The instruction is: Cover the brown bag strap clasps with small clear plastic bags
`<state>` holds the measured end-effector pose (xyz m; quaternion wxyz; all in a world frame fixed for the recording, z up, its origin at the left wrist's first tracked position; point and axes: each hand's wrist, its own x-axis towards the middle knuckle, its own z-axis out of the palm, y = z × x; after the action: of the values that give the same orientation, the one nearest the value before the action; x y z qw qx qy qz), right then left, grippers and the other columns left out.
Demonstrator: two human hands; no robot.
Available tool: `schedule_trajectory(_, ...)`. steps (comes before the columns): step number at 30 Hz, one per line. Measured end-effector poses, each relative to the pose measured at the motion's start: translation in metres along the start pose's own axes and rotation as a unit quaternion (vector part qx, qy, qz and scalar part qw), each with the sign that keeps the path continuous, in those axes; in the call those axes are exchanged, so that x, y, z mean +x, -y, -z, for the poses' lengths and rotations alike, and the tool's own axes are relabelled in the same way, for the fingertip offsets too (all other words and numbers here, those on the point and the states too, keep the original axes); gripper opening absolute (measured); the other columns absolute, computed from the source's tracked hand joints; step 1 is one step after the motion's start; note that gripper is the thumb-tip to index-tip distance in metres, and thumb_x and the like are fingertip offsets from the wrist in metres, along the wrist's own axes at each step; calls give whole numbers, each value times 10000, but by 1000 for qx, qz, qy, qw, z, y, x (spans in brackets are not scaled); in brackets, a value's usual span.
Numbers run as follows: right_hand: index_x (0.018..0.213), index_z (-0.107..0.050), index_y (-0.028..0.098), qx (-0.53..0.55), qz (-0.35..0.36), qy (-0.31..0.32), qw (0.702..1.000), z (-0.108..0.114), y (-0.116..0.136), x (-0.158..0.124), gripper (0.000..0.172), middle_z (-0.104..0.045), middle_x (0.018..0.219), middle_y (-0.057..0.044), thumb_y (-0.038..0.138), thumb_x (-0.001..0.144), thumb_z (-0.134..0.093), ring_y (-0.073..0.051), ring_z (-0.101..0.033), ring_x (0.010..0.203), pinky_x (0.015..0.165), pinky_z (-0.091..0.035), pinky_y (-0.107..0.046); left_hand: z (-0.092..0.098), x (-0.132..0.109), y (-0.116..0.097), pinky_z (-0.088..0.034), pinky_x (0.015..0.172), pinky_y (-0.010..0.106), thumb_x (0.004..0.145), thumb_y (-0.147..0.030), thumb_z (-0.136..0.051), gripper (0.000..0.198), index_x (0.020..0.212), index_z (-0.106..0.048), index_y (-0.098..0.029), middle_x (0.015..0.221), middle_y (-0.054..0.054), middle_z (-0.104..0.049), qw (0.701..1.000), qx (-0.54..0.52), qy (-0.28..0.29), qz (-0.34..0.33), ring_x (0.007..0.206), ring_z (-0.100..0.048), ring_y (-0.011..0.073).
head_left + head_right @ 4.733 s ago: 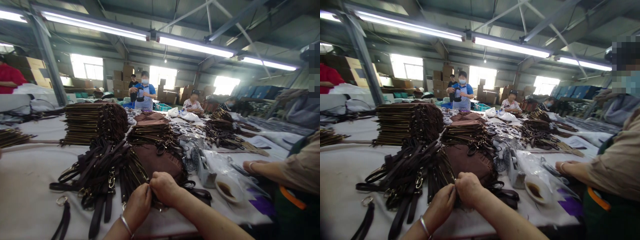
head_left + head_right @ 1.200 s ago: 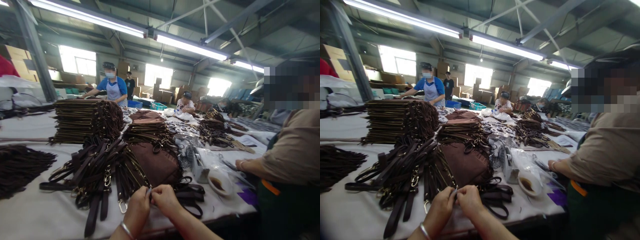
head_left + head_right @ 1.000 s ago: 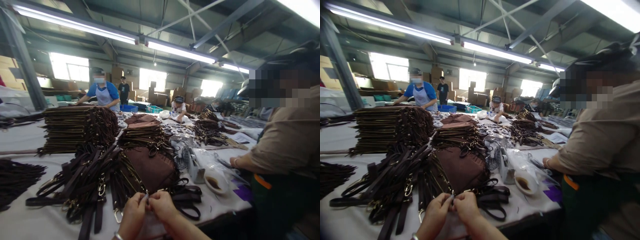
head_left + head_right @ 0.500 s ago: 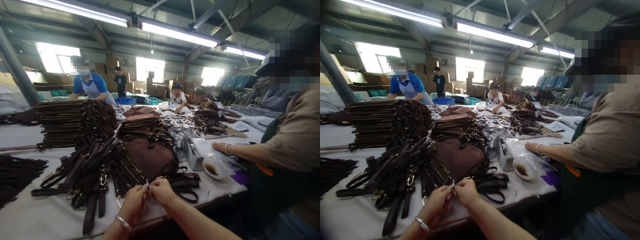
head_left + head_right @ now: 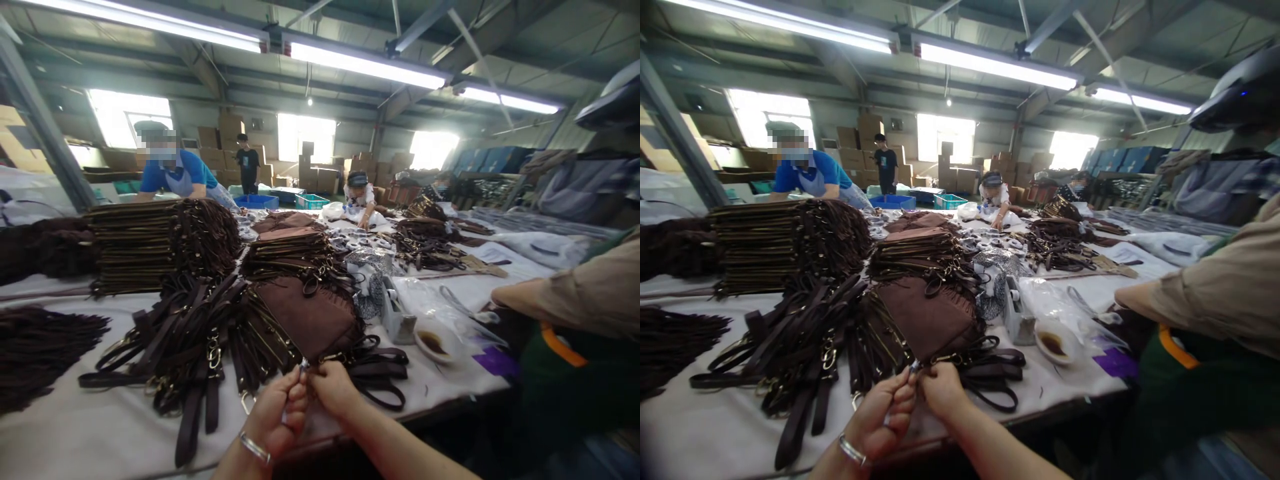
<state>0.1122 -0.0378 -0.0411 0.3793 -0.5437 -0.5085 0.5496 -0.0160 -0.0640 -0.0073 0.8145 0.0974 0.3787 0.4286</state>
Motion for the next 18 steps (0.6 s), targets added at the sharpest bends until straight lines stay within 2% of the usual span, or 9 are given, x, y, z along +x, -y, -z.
schedule_trajectory(4, 638, -698, 121, 15, 19, -67, 997, 12, 2, -16, 208, -611, 575, -16, 306, 704, -629, -124, -491, 568, 554, -365, -234, 9, 4, 6, -100, 353, 119, 940, -303, -447, 280, 712, -496, -146, 466, -111, -283, 999, 9, -29, -16, 344, -209, 18)
schedule_trajectory(6, 685, -728, 114, 59, 33, -67, 995, 10, 7, -23, 267, -646, 630, -37, 368, 711, -648, -142, -525, 621, 599, -393, -244, 12, 8, 12, -101, 356, 131, 873, -339, -579, 250, 719, -522, -151, 464, -103, -337, 998, 24, -37, -38, 350, -218, 19)
schedule_trajectory(8, 643, -725, 104, 103, 33, -42, 993, 3, 10, -26, 331, -644, 619, -48, 424, 705, -670, -142, -522, 615, 600, -394, -249, 14, 12, 19, -112, 358, 156, 783, -419, -680, 303, 704, -544, -160, 464, -94, -387, 991, 82, -55, -93, 354, -229, 26)
schedule_trajectory(10, 612, -709, 100, 151, 12, -18, 988, -7, 12, -25, 377, -619, 583, -41, 469, 686, -697, -124, -490, 570, 557, -372, -241, 15, 14, 25, -168, 373, 184, 717, -520, -705, 390, 663, -563, -161, 468, -77, -420, 962, 186, -93, -180, 384, -278, 48)
schedule_trajectory(12, 605, -681, 104, 217, -25, -11, 976, -16, 9, -20, 394, -583, 545, -19, 492, 633, -744, -104, -455, 522, 508, -343, -229, 17, 14, 31, -262, 424, 206, 696, -588, -682, 451, 621, -576, -157, 494, -48, -464, 912, 280, -133, -267, 458, -363, 79)
schedule_trajectory(13, 603, -661, 110, 254, -43, -11, 966, -19, 7, -18, 392, -567, 533, -6, 486, 597, -772, -98, -446, 505, 491, -331, -224, 17, 14, 34, -295, 455, 211, 695, -599, -675, 463, 609, -580, -154, 511, -37, -481, 896, 301, -145, -293, 498, -392, 90)
schedule_trajectory(14, 600, -637, 118, 291, -59, -10, 955, -23, 4, -16, 384, -552, 523, 5, 467, 569, -795, -95, -444, 492, 480, -326, -219, 17, 13, 37, -305, 467, 213, 691, -603, -676, 466, 606, -581, -154, 522, -33, -488, 892, 302, -148, -301, 515, -400, 94)
schedule_trajectory(16, 587, -579, 141, 350, -94, 5, 932, -26, -1, -12, 347, -526, 493, 22, 413, 579, -795, -96, -441, 459, 464, -324, -214, 17, 12, 41, -271, 436, 210, 681, -614, -678, 471, 608, -561, -163, 510, -48, -456, 914, 265, -141, -274, 479, -365, 80)
schedule_trajectory(18, 578, -526, 168, 380, -156, 42, 911, -27, -3, -11, 314, -495, 441, 25, 397, 682, -714, -112, -429, 411, 444, -328, -222, 14, 11, 43, -192, 388, 200, 675, -613, -684, 461, 643, -541, -177, 486, -77, -398, 947, 198, -122, -221, 413, -287, 55)
